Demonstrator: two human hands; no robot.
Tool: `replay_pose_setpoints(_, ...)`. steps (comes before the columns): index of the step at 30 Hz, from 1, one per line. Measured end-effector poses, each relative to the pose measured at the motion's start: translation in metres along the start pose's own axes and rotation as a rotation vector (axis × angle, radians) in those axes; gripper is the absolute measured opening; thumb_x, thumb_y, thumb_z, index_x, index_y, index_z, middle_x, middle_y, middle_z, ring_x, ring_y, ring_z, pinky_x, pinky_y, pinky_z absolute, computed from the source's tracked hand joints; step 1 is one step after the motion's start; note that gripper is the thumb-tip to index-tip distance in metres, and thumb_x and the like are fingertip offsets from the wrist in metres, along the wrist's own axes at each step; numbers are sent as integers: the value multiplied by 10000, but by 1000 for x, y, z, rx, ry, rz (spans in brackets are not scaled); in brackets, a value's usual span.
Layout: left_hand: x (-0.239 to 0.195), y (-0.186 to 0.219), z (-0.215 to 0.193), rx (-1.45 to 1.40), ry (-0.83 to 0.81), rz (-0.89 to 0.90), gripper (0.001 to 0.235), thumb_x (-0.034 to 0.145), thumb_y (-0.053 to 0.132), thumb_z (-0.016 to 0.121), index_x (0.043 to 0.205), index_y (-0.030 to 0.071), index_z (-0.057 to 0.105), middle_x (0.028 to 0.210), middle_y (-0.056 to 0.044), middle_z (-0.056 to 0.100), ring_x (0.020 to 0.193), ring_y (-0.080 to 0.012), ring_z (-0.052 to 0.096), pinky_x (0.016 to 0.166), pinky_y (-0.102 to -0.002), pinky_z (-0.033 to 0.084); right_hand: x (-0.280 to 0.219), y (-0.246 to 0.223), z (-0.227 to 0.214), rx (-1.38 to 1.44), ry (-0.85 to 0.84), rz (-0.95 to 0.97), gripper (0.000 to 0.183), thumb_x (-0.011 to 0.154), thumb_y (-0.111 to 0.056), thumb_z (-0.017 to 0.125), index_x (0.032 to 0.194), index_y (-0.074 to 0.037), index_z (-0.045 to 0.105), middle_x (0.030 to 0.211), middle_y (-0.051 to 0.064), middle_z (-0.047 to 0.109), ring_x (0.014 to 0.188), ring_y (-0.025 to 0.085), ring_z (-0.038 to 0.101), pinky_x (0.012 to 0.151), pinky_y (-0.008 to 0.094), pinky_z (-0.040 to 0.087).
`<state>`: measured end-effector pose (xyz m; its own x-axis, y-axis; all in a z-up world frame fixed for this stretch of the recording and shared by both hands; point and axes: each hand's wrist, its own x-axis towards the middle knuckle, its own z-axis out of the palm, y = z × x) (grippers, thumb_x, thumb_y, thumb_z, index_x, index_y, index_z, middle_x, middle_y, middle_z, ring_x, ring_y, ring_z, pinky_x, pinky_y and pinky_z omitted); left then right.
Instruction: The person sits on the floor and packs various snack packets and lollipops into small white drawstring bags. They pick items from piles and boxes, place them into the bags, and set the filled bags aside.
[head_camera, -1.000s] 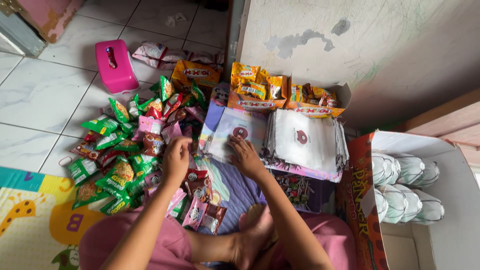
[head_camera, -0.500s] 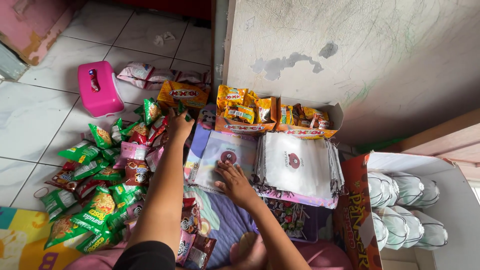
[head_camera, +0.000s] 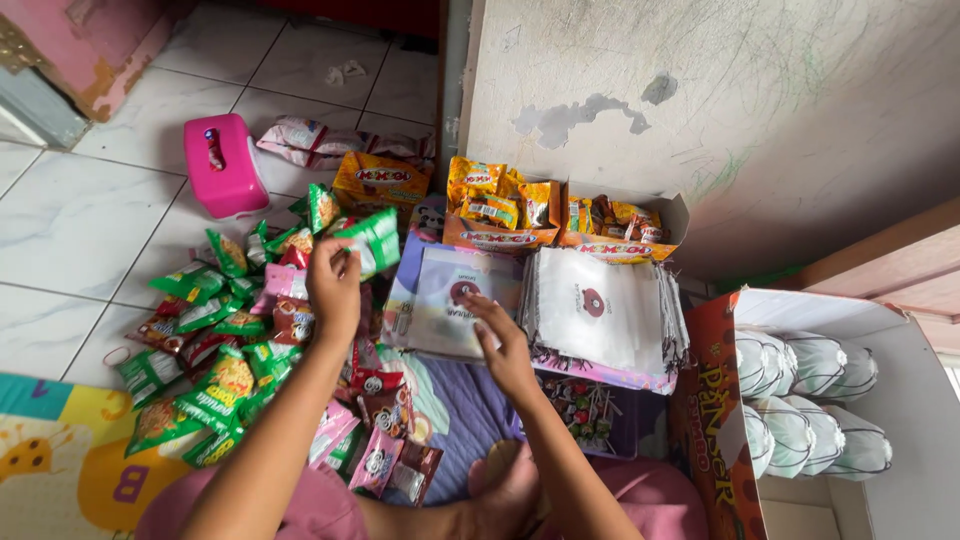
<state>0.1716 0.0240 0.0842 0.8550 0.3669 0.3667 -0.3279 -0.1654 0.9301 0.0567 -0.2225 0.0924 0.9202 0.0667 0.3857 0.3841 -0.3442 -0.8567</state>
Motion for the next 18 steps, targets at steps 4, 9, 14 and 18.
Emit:
replay_pose_setpoints(4,-80,86,-27,20,-181,19,118,932,-84,621,950,32,616,995,-139,645,975,-334,688,887,-410,581,-10,-22,3,441,111,578,466,1070,-406,470,1419,-125,597,1286,189,689,1171,303,676,966,456,566)
replay_pose_setpoints(9,-150,115,-35,-121,-477,379,276,833,-162,625,709,79,676,1222,-85,749,1261,-273,633,1112,-476,426,-22,-54,0,1005,-40,803,577,967,-281,664,1495,-126,490,1279,351,593,943,416,735,690,529,660)
replay_pose_setpoints(14,-161,127,-37,-366,-328,-487,134,1003,19,411,1040,93,515,1539,-127,474,1438,-298,410,1185,-489,278,-46,-6,-13,786,66,530,775,942,-84,669,1604,-139,270,1301,231,524,1022,296,668,746,367,647)
replay_pose_setpoints(18,-160,132,-21,-518,-487,-764,661,1017,463,477,1548,90,349,1559,-257,362,1426,-418,382,1179,-543,296,-51,-71,-24,623,-29,383,823,936,-19,599,1632,-148,181,1378,194,496,1035,225,601,698,240,519)
